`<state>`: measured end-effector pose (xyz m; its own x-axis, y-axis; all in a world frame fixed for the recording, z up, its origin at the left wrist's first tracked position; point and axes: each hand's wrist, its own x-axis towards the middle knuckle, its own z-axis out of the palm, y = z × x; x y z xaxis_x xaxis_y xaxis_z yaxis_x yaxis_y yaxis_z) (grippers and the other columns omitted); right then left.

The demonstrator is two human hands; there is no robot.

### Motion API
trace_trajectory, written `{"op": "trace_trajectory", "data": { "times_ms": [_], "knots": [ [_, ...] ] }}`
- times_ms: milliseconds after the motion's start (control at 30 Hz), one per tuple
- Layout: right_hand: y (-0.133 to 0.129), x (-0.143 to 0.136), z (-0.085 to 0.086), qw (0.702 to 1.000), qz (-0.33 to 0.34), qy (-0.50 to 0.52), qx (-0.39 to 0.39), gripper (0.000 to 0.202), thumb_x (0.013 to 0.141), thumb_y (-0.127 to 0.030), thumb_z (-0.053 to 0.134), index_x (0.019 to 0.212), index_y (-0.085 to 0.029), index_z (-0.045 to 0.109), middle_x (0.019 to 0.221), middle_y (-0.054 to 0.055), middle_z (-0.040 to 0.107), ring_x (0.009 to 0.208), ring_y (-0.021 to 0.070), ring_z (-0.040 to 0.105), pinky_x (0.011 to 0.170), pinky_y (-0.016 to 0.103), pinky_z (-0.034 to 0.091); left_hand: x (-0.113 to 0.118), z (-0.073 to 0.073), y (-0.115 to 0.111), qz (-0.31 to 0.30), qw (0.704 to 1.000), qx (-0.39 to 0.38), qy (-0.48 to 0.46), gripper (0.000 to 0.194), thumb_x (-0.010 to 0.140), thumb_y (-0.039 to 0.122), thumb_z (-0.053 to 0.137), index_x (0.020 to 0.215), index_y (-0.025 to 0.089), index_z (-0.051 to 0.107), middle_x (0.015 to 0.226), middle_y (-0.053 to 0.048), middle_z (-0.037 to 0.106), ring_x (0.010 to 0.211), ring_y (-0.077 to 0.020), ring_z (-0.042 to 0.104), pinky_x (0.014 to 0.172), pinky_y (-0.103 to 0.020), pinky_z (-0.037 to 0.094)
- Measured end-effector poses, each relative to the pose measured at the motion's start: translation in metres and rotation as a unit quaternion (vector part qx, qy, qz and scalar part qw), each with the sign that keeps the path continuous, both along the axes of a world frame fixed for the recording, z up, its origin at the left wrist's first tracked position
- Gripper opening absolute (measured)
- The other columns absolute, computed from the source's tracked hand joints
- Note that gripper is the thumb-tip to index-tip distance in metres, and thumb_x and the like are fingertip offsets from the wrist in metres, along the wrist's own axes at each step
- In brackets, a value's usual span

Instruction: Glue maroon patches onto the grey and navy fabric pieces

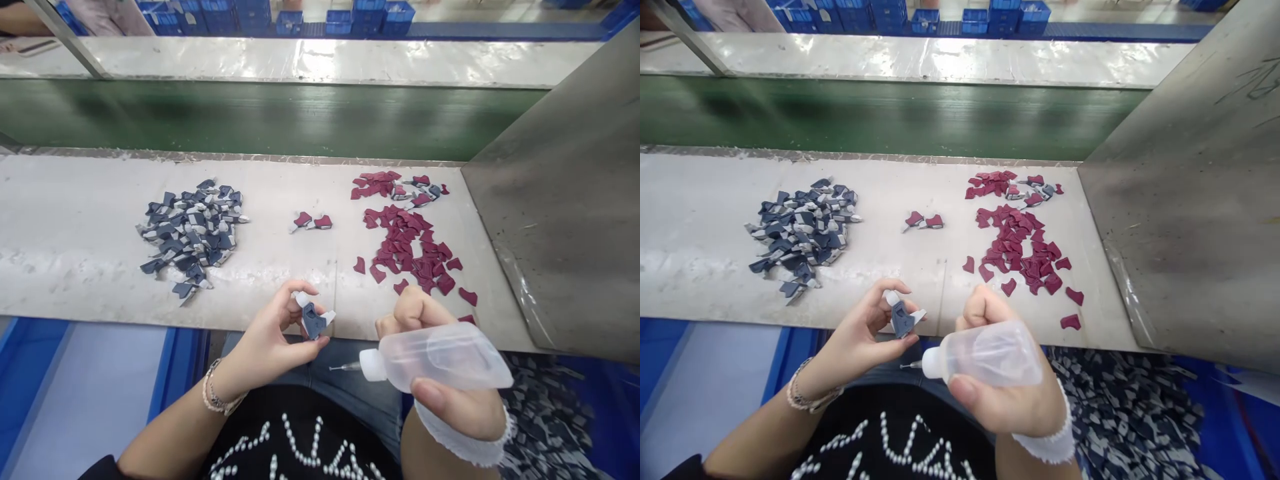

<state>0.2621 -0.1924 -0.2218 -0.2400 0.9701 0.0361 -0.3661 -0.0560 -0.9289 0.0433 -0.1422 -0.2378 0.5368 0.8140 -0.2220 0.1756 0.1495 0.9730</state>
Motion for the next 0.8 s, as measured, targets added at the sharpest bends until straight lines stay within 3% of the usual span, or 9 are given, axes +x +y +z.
{"op": "trace_trajectory", "data": {
  "times_ms": [100, 167, 300, 533, 800],
  "knots": [
    [0.001, -0.004, 0.003, 0.998, -0.017, -0.049, 0.019, 0.032, 0.087, -0.045, 0.068, 0.086, -0.025, 0.043, 0.066, -0.004, 0.045, 0.055, 0.0135, 0.034, 0.051, 0.027, 0.028, 0.001, 0.001, -0.001, -0.021, 1.000, 0.012, 0.003, 0.051, 0.081, 0.020, 0.074, 0.120, 0.027, 0.041, 0.100, -0.002, 0.065, 0.088, -0.0153, 0.063, 0.079, -0.028, 0.050],
    [0.002, -0.007, 0.007, 0.996, -0.021, -0.079, 0.031, 0.022, 0.088, -0.032, 0.068, 0.097, -0.027, 0.048, 0.069, -0.005, 0.049, 0.057, 0.0131, 0.041, 0.052, 0.025, 0.033, 0.001, 0.001, -0.001, -0.029, 0.999, 0.015, 0.009, 0.052, 0.080, 0.020, 0.075, 0.119, 0.027, 0.042, 0.101, -0.002, 0.067, 0.087, -0.0161, 0.063, 0.078, -0.029, 0.049],
    [0.003, -0.013, 0.014, 0.973, -0.055, -0.205, 0.085, 0.037, 0.080, -0.012, 0.070, 0.107, -0.032, 0.055, 0.085, -0.005, 0.057, 0.066, 0.0108, 0.056, 0.059, 0.021, 0.045, 0.000, 0.002, -0.002, -0.036, 0.999, 0.030, 0.017, 0.049, 0.079, 0.021, 0.075, 0.117, 0.026, 0.043, 0.102, -0.003, 0.068, 0.083, -0.0159, 0.062, 0.076, -0.030, 0.048],
    [0.000, -0.018, 0.012, 0.953, -0.108, -0.267, 0.098, 0.034, 0.082, -0.020, 0.074, 0.106, -0.032, 0.053, 0.081, -0.006, 0.055, 0.063, 0.0104, 0.057, 0.057, 0.021, 0.048, 0.001, 0.004, 0.000, -0.033, 0.998, 0.039, 0.030, 0.048, 0.080, 0.023, 0.075, 0.116, 0.026, 0.044, 0.099, -0.002, 0.067, 0.081, -0.0149, 0.060, 0.075, -0.028, 0.048],
    [0.003, -0.019, 0.020, 0.933, -0.094, -0.321, 0.130, 0.028, 0.085, -0.025, 0.072, 0.105, -0.030, 0.053, 0.079, -0.003, 0.059, 0.060, 0.0151, 0.062, 0.051, 0.027, 0.051, -0.001, 0.003, -0.001, -0.041, 0.997, 0.053, 0.038, 0.047, 0.080, 0.025, 0.075, 0.116, 0.026, 0.044, 0.097, -0.001, 0.066, 0.077, -0.0135, 0.056, 0.072, -0.027, 0.046]
  ]
}}
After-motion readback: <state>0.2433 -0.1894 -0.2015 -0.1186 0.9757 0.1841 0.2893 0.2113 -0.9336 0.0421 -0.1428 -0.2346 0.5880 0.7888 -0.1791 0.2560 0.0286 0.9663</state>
